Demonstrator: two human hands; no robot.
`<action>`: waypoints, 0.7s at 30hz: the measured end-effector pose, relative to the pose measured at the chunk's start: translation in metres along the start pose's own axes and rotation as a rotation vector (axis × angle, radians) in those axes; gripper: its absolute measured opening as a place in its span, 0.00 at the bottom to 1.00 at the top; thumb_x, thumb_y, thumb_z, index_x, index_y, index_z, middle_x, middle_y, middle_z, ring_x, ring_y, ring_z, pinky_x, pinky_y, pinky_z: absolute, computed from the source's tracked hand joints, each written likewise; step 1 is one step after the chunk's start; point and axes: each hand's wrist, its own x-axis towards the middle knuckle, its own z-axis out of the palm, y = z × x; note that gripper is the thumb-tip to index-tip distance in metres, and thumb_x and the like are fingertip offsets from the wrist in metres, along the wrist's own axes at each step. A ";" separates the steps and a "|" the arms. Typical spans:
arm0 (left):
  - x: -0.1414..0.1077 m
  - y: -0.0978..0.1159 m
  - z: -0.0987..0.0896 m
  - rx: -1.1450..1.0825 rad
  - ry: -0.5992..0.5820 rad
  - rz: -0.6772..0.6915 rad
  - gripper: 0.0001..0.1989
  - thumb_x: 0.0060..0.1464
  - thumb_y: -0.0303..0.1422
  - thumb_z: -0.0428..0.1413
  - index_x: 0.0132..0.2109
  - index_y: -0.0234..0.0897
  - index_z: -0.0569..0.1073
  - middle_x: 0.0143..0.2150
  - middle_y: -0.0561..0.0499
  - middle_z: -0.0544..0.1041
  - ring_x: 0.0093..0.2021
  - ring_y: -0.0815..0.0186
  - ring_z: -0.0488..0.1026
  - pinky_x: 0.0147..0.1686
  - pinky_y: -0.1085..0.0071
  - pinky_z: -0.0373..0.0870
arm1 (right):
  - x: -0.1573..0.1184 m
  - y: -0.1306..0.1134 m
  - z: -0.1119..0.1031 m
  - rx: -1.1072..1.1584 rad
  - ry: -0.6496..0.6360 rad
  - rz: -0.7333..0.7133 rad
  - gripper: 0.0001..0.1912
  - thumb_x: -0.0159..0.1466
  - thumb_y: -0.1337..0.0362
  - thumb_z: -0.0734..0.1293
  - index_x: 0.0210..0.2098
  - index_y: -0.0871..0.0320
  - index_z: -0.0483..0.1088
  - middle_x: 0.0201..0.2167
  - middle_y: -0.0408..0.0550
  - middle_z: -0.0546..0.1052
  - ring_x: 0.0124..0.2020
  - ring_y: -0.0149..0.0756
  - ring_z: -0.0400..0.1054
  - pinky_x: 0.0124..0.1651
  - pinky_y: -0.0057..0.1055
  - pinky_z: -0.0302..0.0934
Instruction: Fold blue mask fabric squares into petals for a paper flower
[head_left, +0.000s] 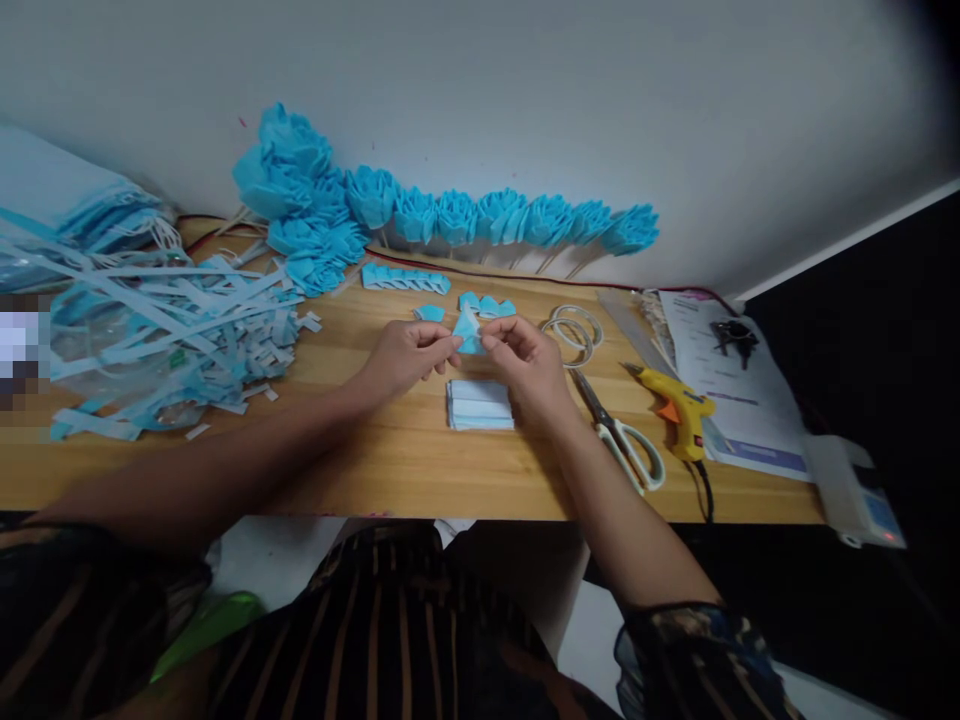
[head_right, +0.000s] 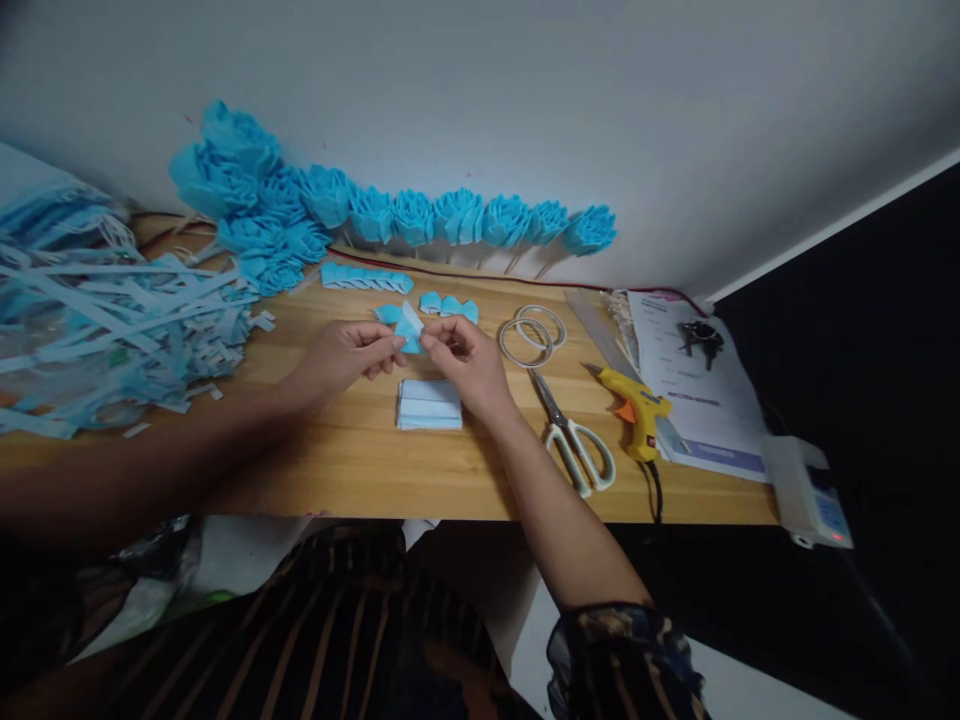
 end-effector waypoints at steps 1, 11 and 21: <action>0.000 0.000 0.000 -0.001 -0.006 0.000 0.12 0.57 0.36 0.59 0.28 0.35 0.78 0.21 0.53 0.74 0.19 0.75 0.63 0.20 0.78 0.59 | 0.000 0.000 0.001 -0.022 -0.004 0.012 0.08 0.61 0.57 0.72 0.34 0.55 0.74 0.29 0.40 0.74 0.31 0.30 0.65 0.38 0.30 0.58; -0.001 0.006 0.001 -0.027 -0.017 -0.041 0.11 0.57 0.33 0.59 0.27 0.35 0.78 0.20 0.54 0.74 0.20 0.75 0.63 0.20 0.79 0.59 | 0.000 0.003 0.002 -0.096 0.017 0.048 0.09 0.59 0.57 0.72 0.29 0.56 0.73 0.25 0.39 0.70 0.27 0.29 0.58 0.33 0.30 0.52; 0.000 0.000 0.001 0.005 -0.029 -0.030 0.12 0.57 0.34 0.59 0.27 0.35 0.78 0.22 0.53 0.74 0.20 0.75 0.63 0.20 0.79 0.59 | 0.001 0.009 0.003 0.030 0.003 0.094 0.10 0.58 0.57 0.74 0.33 0.56 0.75 0.26 0.39 0.73 0.28 0.28 0.61 0.35 0.30 0.54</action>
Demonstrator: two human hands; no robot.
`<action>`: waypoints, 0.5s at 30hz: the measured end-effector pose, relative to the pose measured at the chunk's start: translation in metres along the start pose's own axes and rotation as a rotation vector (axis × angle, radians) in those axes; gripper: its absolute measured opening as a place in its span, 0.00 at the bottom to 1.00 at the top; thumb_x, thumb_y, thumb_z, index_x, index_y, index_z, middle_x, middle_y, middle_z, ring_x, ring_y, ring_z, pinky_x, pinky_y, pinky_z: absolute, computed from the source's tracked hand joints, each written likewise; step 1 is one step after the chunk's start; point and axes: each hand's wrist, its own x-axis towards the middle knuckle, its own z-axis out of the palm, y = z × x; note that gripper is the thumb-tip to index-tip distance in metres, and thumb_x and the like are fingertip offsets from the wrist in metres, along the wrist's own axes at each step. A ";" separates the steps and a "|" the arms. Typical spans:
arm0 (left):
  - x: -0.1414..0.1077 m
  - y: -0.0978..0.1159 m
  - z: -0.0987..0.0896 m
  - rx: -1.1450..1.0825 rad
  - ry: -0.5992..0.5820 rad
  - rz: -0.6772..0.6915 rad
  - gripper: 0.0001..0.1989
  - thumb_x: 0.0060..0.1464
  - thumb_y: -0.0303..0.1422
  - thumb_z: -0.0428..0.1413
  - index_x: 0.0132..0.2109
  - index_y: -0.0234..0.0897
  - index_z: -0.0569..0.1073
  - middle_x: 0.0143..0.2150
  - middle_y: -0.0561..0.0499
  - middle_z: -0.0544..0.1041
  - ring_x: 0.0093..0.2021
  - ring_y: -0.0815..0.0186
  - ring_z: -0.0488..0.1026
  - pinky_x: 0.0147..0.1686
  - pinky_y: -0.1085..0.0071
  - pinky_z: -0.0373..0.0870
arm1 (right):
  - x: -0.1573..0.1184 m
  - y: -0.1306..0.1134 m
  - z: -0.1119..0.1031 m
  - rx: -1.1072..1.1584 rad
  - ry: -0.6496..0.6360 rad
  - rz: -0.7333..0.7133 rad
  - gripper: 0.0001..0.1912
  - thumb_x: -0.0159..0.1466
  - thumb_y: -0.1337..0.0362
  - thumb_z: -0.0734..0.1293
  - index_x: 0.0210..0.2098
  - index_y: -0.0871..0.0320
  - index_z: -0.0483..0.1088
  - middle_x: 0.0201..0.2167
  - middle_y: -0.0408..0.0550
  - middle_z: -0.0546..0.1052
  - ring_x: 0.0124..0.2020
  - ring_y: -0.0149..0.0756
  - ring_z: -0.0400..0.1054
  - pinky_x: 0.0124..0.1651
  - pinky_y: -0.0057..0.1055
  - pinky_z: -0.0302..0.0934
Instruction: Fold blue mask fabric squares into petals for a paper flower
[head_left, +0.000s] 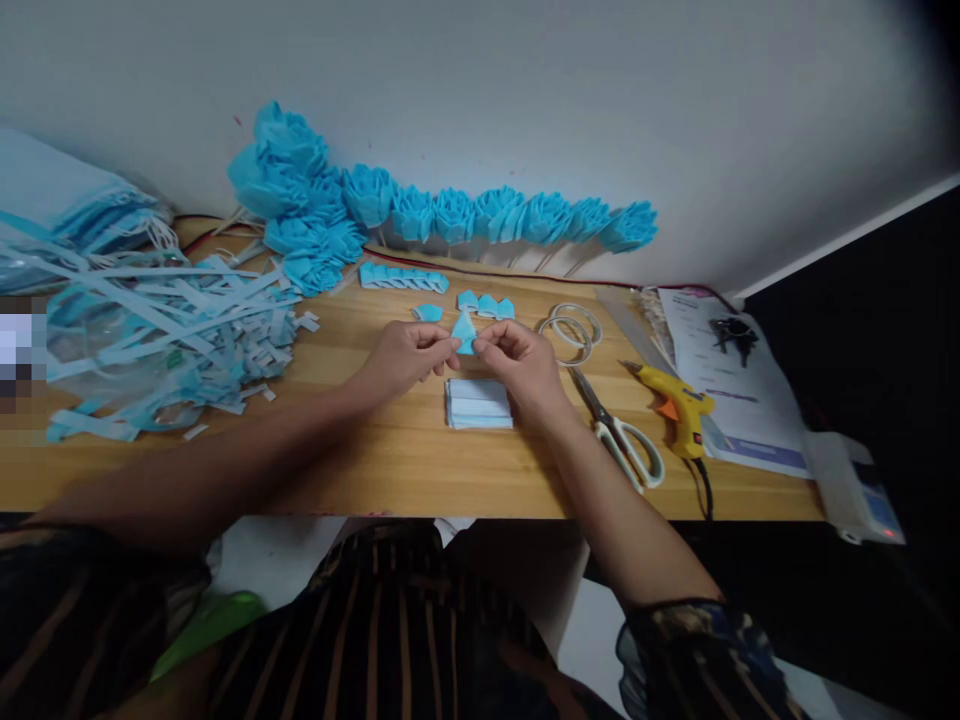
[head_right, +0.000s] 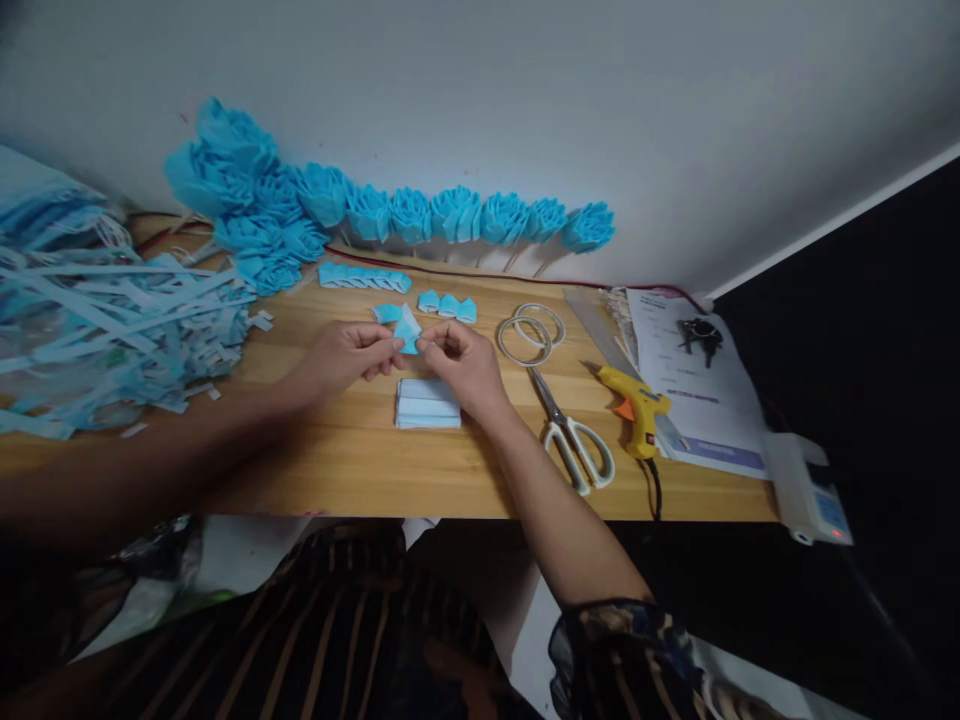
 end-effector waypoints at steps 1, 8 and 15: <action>0.000 -0.001 0.000 0.008 0.006 -0.002 0.12 0.57 0.35 0.58 0.27 0.35 0.77 0.22 0.53 0.75 0.20 0.75 0.63 0.20 0.79 0.59 | 0.000 0.000 0.000 0.050 -0.010 0.023 0.11 0.58 0.56 0.75 0.37 0.55 0.76 0.27 0.38 0.73 0.28 0.28 0.62 0.35 0.30 0.55; 0.000 -0.001 0.001 0.081 -0.015 -0.023 0.12 0.57 0.34 0.57 0.27 0.36 0.77 0.23 0.51 0.77 0.22 0.73 0.67 0.22 0.77 0.61 | 0.001 -0.002 -0.002 0.156 -0.050 0.101 0.21 0.58 0.46 0.75 0.44 0.52 0.80 0.34 0.42 0.77 0.36 0.33 0.68 0.42 0.32 0.63; -0.001 0.001 0.002 0.053 -0.034 0.013 0.11 0.57 0.33 0.57 0.27 0.36 0.75 0.25 0.52 0.78 0.23 0.74 0.68 0.23 0.78 0.62 | 0.001 0.006 0.000 0.102 -0.005 0.081 0.19 0.54 0.47 0.78 0.29 0.56 0.74 0.24 0.38 0.70 0.27 0.28 0.59 0.33 0.29 0.52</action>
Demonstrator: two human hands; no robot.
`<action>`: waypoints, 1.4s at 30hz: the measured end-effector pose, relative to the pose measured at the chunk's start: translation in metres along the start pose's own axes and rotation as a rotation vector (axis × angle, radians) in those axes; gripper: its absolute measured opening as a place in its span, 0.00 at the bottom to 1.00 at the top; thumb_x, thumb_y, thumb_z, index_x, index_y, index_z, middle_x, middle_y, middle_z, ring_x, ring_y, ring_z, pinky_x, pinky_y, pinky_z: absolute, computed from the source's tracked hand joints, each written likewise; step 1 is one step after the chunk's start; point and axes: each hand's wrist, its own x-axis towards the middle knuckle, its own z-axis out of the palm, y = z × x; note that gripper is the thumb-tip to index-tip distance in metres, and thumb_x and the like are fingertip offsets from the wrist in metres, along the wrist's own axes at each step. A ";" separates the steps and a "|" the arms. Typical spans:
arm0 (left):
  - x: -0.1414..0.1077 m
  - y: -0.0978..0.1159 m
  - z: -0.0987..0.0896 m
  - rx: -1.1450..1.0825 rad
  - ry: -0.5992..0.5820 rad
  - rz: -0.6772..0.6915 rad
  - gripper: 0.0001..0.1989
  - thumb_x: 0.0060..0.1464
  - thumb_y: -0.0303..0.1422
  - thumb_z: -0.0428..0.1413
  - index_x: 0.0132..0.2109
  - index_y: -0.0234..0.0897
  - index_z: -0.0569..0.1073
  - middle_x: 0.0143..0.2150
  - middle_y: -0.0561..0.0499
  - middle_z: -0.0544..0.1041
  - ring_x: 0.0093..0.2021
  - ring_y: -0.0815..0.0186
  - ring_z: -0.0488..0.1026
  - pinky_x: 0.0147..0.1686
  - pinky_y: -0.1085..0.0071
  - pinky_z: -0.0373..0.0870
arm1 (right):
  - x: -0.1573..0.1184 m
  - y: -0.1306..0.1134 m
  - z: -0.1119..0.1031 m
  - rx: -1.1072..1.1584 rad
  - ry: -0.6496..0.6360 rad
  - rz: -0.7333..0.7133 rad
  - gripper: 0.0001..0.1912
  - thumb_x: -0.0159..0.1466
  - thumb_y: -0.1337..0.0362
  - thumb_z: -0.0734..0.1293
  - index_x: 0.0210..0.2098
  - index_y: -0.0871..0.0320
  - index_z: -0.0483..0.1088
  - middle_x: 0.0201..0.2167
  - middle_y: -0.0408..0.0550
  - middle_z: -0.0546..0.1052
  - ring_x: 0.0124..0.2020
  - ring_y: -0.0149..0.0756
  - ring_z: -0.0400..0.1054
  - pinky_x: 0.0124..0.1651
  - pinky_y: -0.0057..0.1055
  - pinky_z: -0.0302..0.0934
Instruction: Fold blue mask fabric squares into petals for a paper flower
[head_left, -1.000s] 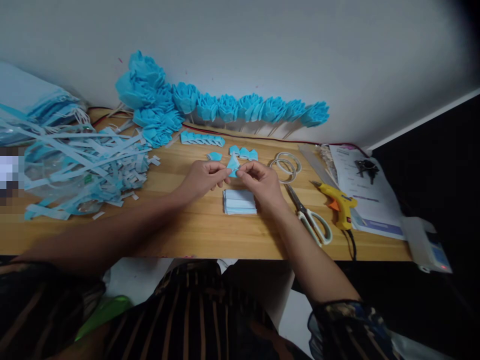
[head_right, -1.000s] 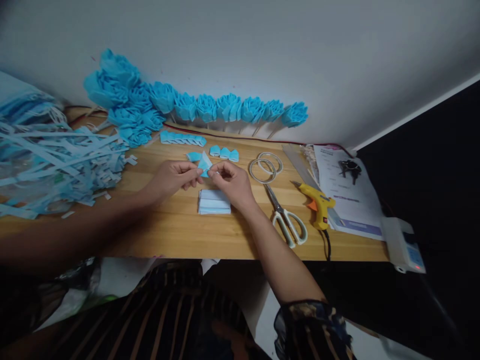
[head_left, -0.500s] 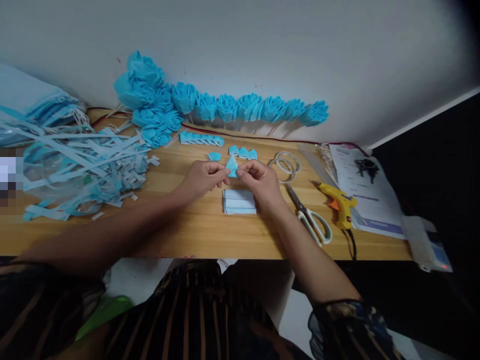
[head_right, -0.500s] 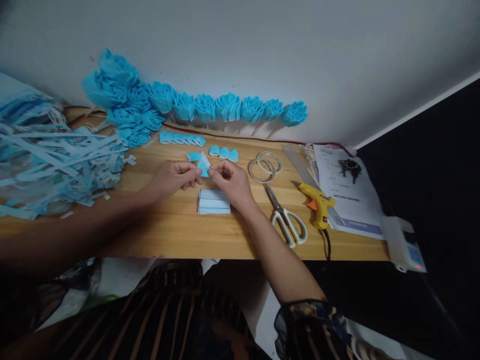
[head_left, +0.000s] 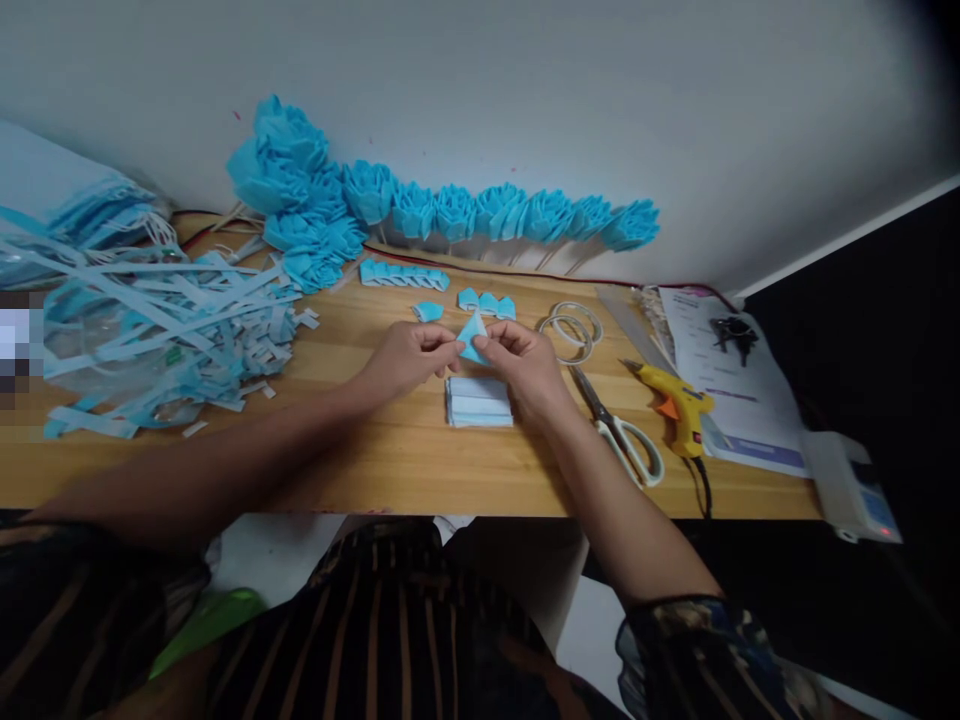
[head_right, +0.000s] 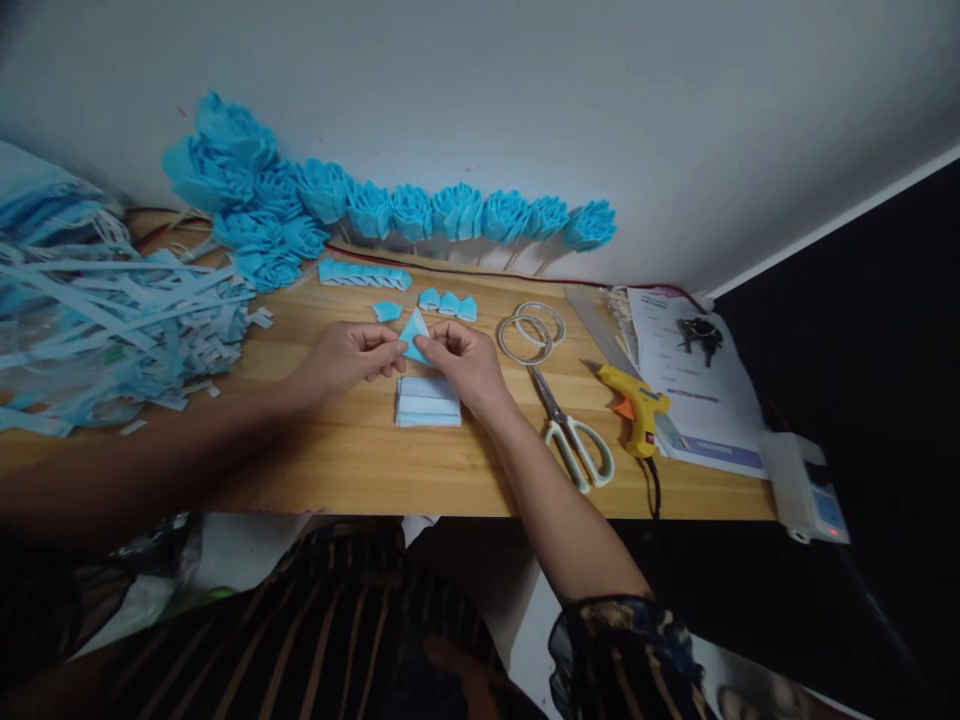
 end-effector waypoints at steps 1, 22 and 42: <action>0.000 0.000 0.000 -0.031 0.009 -0.001 0.11 0.57 0.33 0.57 0.27 0.36 0.75 0.25 0.52 0.78 0.23 0.74 0.68 0.22 0.79 0.61 | 0.000 0.000 0.000 0.001 0.010 -0.008 0.19 0.54 0.47 0.78 0.29 0.56 0.74 0.24 0.38 0.69 0.27 0.28 0.58 0.33 0.29 0.51; 0.001 0.001 -0.001 -0.120 0.061 0.012 0.08 0.56 0.36 0.59 0.32 0.36 0.75 0.27 0.52 0.77 0.22 0.74 0.66 0.21 0.79 0.62 | 0.000 -0.003 0.002 0.026 -0.037 0.016 0.19 0.54 0.48 0.78 0.30 0.55 0.72 0.24 0.38 0.70 0.25 0.27 0.58 0.31 0.29 0.53; -0.001 0.001 -0.001 -0.027 -0.023 0.023 0.09 0.56 0.35 0.60 0.29 0.36 0.75 0.25 0.51 0.80 0.23 0.73 0.70 0.23 0.79 0.64 | -0.001 -0.007 0.000 0.050 0.017 -0.016 0.23 0.59 0.41 0.73 0.27 0.54 0.71 0.26 0.40 0.71 0.30 0.31 0.64 0.38 0.30 0.62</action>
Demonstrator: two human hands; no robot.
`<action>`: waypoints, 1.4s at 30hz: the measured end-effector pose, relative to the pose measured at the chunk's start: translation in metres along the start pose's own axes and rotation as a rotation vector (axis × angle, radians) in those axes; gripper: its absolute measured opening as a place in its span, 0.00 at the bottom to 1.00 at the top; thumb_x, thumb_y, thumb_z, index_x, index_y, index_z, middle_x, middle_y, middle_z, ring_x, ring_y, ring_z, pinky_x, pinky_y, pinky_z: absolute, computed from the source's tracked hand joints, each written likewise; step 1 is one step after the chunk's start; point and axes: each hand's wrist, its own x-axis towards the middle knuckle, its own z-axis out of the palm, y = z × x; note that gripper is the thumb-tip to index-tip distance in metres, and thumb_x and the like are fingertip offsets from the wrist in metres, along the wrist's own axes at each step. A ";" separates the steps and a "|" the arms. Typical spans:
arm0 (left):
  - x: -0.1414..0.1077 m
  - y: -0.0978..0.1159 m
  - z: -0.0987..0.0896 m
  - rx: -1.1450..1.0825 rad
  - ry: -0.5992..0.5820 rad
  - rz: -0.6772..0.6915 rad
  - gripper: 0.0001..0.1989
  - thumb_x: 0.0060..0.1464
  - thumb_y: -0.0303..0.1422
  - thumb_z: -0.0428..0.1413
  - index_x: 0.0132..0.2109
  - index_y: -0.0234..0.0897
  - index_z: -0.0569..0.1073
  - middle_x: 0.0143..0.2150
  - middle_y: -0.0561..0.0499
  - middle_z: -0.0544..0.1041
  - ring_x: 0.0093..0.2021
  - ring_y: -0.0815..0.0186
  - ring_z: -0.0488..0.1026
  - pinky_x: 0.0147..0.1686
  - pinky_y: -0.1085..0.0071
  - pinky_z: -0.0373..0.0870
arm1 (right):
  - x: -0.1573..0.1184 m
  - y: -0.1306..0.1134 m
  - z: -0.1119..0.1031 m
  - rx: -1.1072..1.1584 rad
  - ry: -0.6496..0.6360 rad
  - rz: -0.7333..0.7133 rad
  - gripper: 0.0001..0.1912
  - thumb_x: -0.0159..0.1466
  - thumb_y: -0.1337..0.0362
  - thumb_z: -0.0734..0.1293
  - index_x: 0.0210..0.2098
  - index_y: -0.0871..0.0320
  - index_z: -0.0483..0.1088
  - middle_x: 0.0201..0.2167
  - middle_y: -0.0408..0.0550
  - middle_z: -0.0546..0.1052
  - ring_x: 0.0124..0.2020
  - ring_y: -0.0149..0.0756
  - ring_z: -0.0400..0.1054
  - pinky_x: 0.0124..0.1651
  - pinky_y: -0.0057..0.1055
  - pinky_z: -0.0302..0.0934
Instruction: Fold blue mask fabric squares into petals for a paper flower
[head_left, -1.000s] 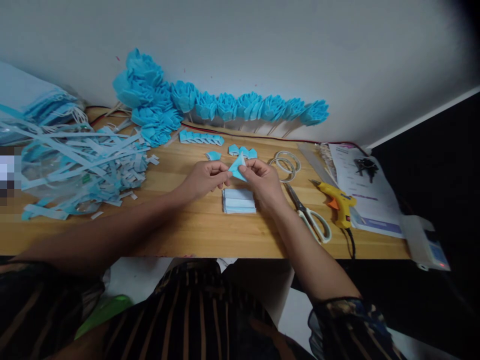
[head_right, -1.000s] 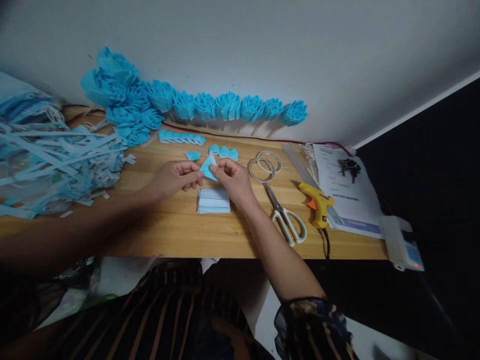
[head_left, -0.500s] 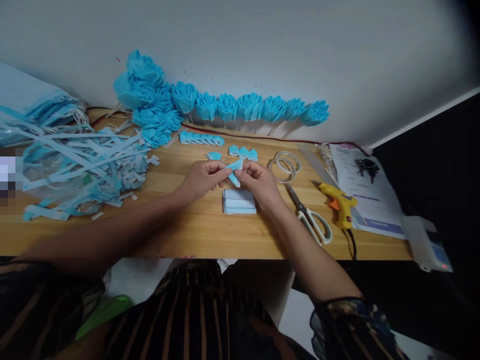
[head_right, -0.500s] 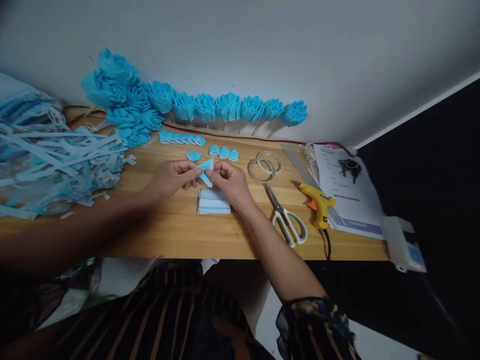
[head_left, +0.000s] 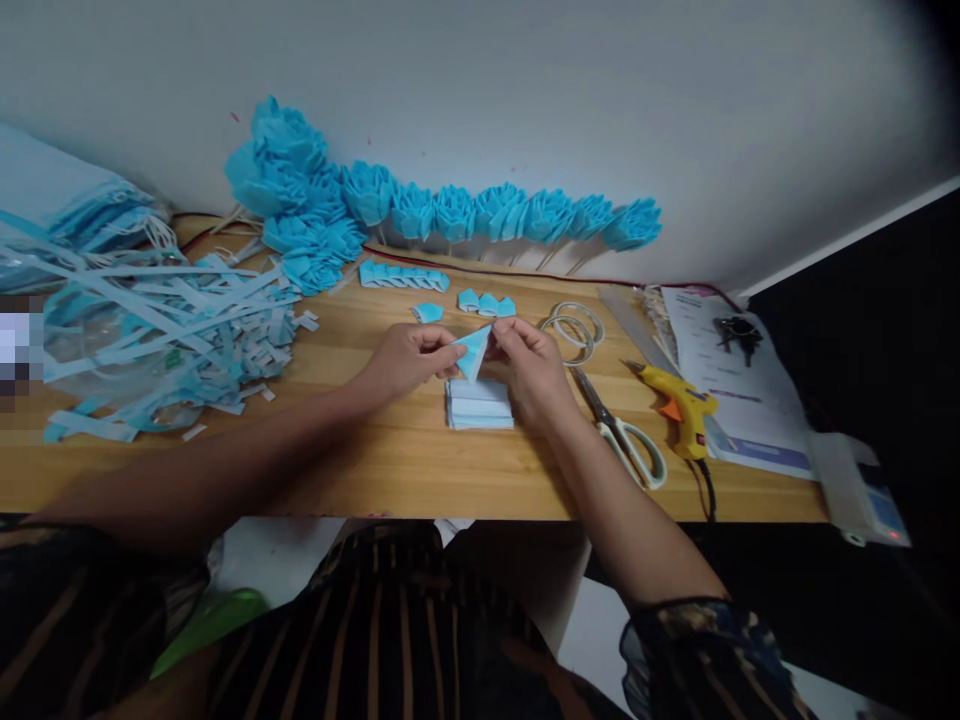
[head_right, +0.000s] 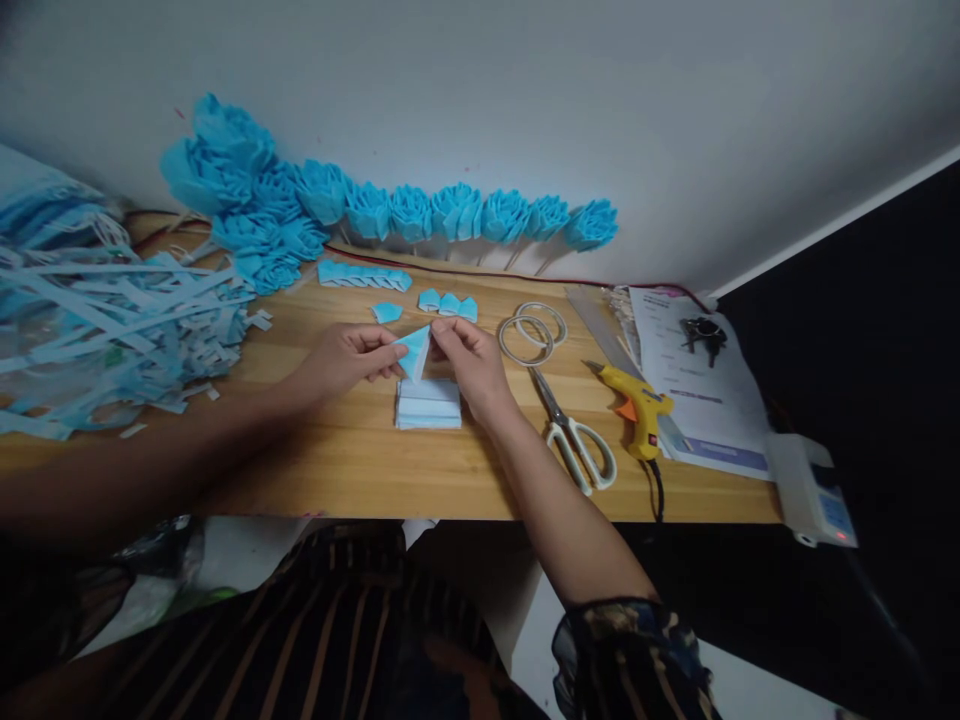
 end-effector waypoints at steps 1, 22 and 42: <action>0.000 0.000 0.000 -0.005 0.010 -0.002 0.10 0.56 0.35 0.60 0.29 0.36 0.74 0.25 0.51 0.80 0.23 0.73 0.70 0.23 0.79 0.64 | 0.000 0.000 0.000 -0.005 -0.022 0.017 0.24 0.59 0.39 0.72 0.27 0.54 0.70 0.26 0.41 0.71 0.30 0.31 0.64 0.38 0.30 0.63; 0.009 -0.009 -0.005 -0.275 0.076 -0.115 0.14 0.60 0.34 0.61 0.26 0.35 0.74 0.24 0.52 0.76 0.21 0.75 0.66 0.22 0.78 0.61 | -0.003 -0.006 -0.007 -0.333 -0.057 -0.294 0.12 0.65 0.59 0.70 0.48 0.45 0.77 0.57 0.46 0.75 0.59 0.44 0.68 0.54 0.43 0.67; 0.004 -0.005 -0.002 -0.213 0.060 -0.062 0.13 0.58 0.35 0.61 0.27 0.34 0.73 0.23 0.54 0.75 0.22 0.75 0.66 0.23 0.78 0.62 | 0.000 0.000 -0.004 -0.368 -0.136 -0.355 0.07 0.66 0.56 0.72 0.35 0.51 0.78 0.53 0.49 0.77 0.60 0.42 0.70 0.66 0.47 0.60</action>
